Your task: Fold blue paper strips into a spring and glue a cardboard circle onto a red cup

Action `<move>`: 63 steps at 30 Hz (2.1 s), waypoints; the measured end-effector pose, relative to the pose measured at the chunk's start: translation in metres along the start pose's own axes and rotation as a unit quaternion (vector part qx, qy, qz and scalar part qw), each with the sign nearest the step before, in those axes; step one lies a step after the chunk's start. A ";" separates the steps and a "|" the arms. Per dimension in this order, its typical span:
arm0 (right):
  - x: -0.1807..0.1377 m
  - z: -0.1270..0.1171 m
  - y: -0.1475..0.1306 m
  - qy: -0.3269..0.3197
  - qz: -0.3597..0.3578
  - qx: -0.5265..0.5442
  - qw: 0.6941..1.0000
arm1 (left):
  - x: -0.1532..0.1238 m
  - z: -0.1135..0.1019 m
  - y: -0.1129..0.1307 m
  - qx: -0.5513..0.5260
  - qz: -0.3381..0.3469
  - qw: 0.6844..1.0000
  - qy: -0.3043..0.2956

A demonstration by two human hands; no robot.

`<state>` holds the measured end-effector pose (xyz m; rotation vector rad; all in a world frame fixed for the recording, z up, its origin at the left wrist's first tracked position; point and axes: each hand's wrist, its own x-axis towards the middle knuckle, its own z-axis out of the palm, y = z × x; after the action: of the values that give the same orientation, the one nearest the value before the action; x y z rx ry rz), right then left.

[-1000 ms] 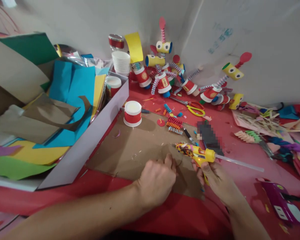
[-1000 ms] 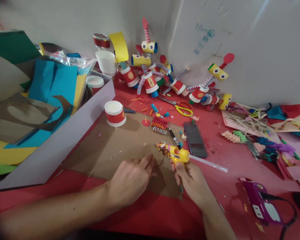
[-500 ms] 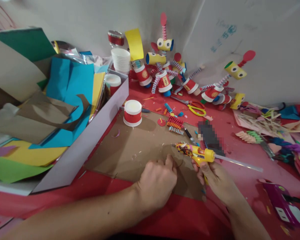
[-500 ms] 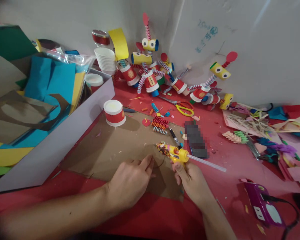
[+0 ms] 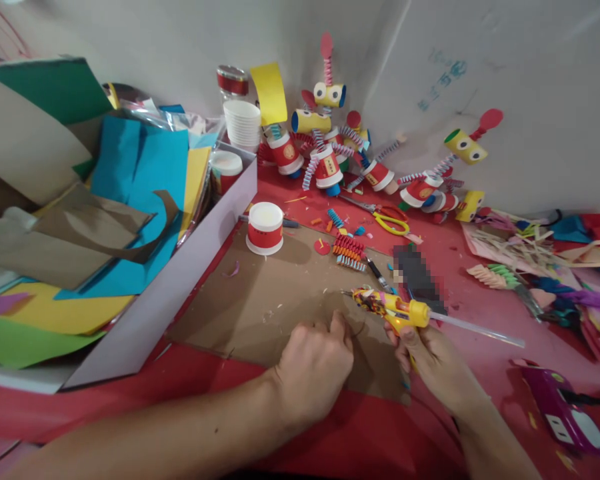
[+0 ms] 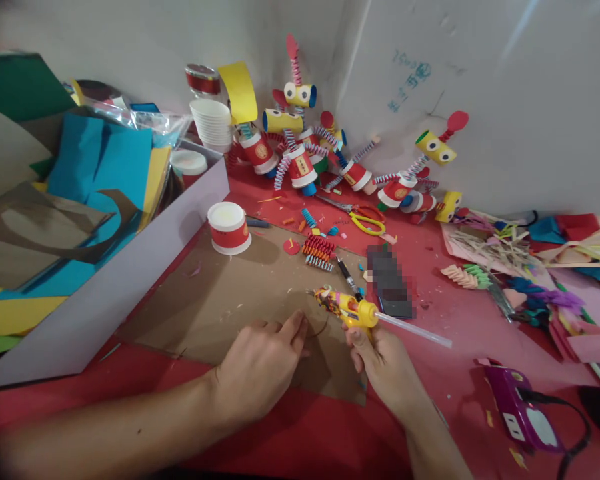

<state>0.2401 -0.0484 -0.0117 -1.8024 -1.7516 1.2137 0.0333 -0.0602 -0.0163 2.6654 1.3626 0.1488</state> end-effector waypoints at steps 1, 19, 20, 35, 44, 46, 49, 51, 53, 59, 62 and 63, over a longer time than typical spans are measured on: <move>0.000 0.000 0.000 0.000 0.003 0.001 1.000 | 0.000 0.000 0.000 0.003 -0.001 1.000 0.000; -0.003 0.001 0.002 0.014 0.018 0.032 0.999 | -0.002 -0.004 0.001 0.035 0.003 0.999 -0.001; -0.003 0.001 0.002 0.013 0.018 0.030 0.999 | -0.002 -0.003 0.001 0.036 0.004 0.999 0.001; -0.006 -0.001 0.002 0.023 0.026 0.017 0.999 | -0.003 0.001 0.001 0.053 0.012 0.998 0.037; -0.008 -0.003 0.007 0.023 0.028 0.000 0.999 | -0.007 -0.006 -0.002 -0.021 0.248 0.956 0.157; -0.009 -0.003 0.007 0.024 0.029 0.004 0.999 | -0.008 -0.006 -0.001 -0.026 0.296 0.939 0.173; -0.011 -0.004 0.007 0.028 0.037 0.006 0.999 | -0.009 -0.006 0.001 -0.025 0.338 0.919 0.202; -0.013 -0.005 0.005 0.030 0.040 0.003 0.999 | -0.010 -0.007 0.002 -0.029 0.359 0.907 0.218; -0.014 -0.006 0.004 0.032 0.038 0.001 0.999 | -0.011 -0.008 0.002 -0.037 0.377 0.897 0.230; -0.014 -0.006 0.004 0.042 0.027 -0.001 0.999 | -0.012 -0.010 0.001 -0.041 0.416 0.878 0.233; -0.015 -0.006 0.004 0.043 0.022 -0.012 0.999 | -0.013 -0.010 0.002 -0.035 0.411 0.882 0.228; -0.015 -0.006 0.003 0.043 0.021 -0.013 0.999 | -0.013 -0.010 0.002 -0.036 0.405 0.884 0.230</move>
<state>0.2489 -0.0611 -0.0055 -1.8861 -1.6984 1.1166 0.0261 -0.0711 -0.0063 3.0538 0.1797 0.9376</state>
